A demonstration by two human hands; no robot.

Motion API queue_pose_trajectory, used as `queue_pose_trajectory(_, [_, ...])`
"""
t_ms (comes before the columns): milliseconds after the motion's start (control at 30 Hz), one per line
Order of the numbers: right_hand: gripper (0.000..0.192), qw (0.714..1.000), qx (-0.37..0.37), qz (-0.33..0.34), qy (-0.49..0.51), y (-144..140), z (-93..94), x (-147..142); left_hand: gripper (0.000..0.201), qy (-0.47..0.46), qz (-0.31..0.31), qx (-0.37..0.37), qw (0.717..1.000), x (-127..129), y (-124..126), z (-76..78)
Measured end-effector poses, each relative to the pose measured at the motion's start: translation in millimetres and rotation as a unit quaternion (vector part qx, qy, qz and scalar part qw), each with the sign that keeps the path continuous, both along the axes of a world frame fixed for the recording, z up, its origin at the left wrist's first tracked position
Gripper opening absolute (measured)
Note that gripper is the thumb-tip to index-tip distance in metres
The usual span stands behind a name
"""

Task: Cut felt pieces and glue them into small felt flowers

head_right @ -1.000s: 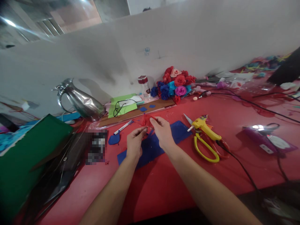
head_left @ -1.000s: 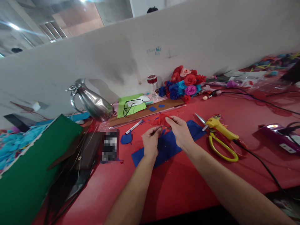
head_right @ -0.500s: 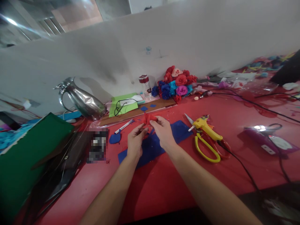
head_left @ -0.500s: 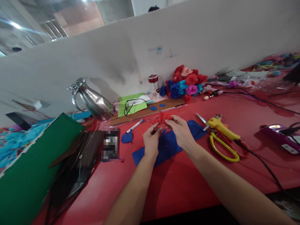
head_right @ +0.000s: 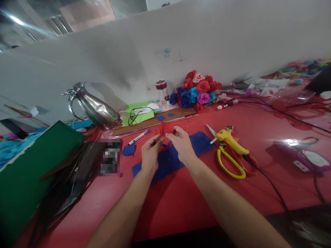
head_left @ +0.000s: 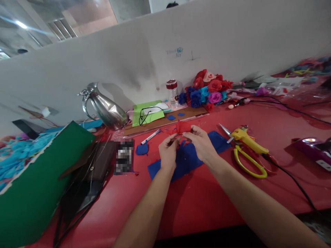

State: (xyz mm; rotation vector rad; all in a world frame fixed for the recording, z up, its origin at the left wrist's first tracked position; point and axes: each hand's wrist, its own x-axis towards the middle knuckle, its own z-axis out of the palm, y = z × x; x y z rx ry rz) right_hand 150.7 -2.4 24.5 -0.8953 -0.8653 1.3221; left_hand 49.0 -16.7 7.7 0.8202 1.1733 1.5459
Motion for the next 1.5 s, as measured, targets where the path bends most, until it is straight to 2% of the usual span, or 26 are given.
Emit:
queue_pose_trajectory(333, [0.016,0.998,-0.018,0.049,-0.019,2,-8.0,-2,0.022,-0.024,-0.01,0.028,0.999,-1,1,-1.7])
queue_pose_trajectory(600, [0.019,0.992,-0.111,0.065,0.011,1,-11.7,-5,0.022,-0.03,-0.009,0.024,0.999,-1,0,3.3])
queue_pose_trajectory(1067, [0.016,0.995,-0.063,0.078,0.01,2,-12.2,-4,0.021,-0.015,-0.021,0.045,0.999,0,-1,3.2])
queue_pose_trajectory(1200, [0.016,0.996,-0.046,0.073,-0.019,2,-11.7,-4,0.018,-0.008,0.009,0.031,0.999,-5,3,2.4])
queue_pose_trajectory(1300, [0.017,0.996,-0.043,0.071,-0.043,2,-11.3,-5,0.023,-0.032,0.023,0.021,0.999,-11,7,1.5])
queue_pose_trajectory(1500, [0.017,0.993,-0.019,0.085,-0.082,0,-12.5,-7,0.025,-0.075,-0.005,0.018,0.997,-18,11,4.9])
